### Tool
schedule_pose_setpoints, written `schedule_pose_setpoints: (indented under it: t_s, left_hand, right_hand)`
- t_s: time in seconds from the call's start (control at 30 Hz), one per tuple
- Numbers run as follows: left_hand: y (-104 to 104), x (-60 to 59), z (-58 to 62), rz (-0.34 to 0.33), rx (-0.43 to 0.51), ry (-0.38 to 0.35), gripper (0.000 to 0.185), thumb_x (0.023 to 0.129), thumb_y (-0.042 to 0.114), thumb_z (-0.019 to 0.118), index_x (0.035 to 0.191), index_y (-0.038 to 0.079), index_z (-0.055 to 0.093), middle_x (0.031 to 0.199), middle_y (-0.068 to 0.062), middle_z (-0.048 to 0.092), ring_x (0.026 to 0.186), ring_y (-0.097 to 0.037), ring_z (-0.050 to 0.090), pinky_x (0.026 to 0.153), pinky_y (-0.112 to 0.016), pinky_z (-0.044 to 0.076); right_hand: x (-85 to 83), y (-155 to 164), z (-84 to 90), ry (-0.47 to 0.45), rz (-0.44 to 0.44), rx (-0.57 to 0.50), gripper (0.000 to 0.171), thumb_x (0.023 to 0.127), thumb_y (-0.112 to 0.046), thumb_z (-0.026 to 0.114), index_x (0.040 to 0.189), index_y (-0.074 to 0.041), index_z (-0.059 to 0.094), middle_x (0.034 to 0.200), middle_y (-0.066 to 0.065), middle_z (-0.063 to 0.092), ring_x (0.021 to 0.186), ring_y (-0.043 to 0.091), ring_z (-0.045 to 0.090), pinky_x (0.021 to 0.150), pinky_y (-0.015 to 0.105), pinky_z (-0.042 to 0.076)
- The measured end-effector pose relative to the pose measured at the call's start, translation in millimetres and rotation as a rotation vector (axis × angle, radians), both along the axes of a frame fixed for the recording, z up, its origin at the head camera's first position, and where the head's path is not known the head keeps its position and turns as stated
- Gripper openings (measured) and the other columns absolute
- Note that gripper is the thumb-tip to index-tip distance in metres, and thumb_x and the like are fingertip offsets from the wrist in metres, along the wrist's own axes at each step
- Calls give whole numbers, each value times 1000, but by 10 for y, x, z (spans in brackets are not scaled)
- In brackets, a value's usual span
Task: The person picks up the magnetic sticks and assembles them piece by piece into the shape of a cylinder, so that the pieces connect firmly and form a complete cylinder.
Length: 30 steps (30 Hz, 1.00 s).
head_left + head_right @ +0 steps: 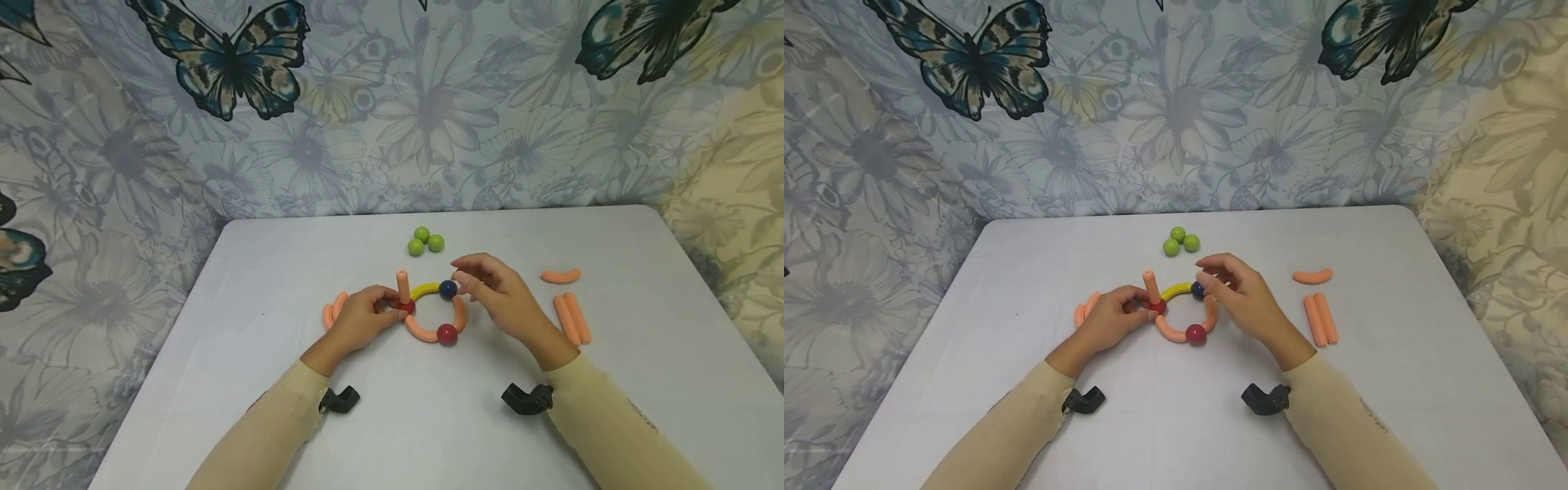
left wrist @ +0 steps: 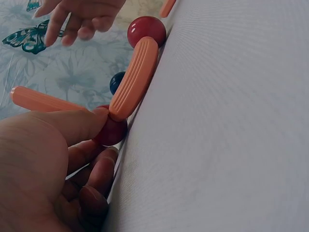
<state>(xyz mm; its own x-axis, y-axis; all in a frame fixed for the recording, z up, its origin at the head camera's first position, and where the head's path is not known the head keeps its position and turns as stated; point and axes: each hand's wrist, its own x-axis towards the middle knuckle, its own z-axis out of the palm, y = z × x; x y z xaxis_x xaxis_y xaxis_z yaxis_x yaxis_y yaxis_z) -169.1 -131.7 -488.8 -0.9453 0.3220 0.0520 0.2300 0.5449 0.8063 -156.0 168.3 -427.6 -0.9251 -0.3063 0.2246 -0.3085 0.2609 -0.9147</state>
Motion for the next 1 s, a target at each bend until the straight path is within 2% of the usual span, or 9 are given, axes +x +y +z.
schedule_pose_setpoints:
  t_s: [0.33,0.57,0.8,1.0]
  left_hand:
    - [10,20,12,14,7,-1,32,98,29,87,127,19,79,106,8,71,80,-17,59,69,-31,47]
    - [27,7,8,-11,2,20,33,98,32,87,128,23,79,107,13,72,79,-16,59,69,-30,48]
    - [44,15,22,-21,-5,47,32,99,31,86,127,20,79,108,10,72,79,-15,59,69,-31,49]
    - [62,28,40,-51,-30,112,30,100,29,85,127,17,79,109,9,71,78,-12,59,70,-30,51]
  right_hand:
    - [192,713,-24,116,-116,-25,24,115,-7,55,134,2,67,115,15,72,92,22,68,79,25,55]
    - [371,1316,-194,9,-250,4,30,115,-11,57,140,4,62,127,1,73,105,18,66,85,21,53]
    - [426,1808,-421,-20,-438,113,31,115,-18,60,142,-5,64,116,-10,71,99,4,66,77,14,51]
    - [391,1940,-498,-80,-497,104,29,111,-20,68,138,-8,67,108,-14,71,93,2,65,71,14,51]
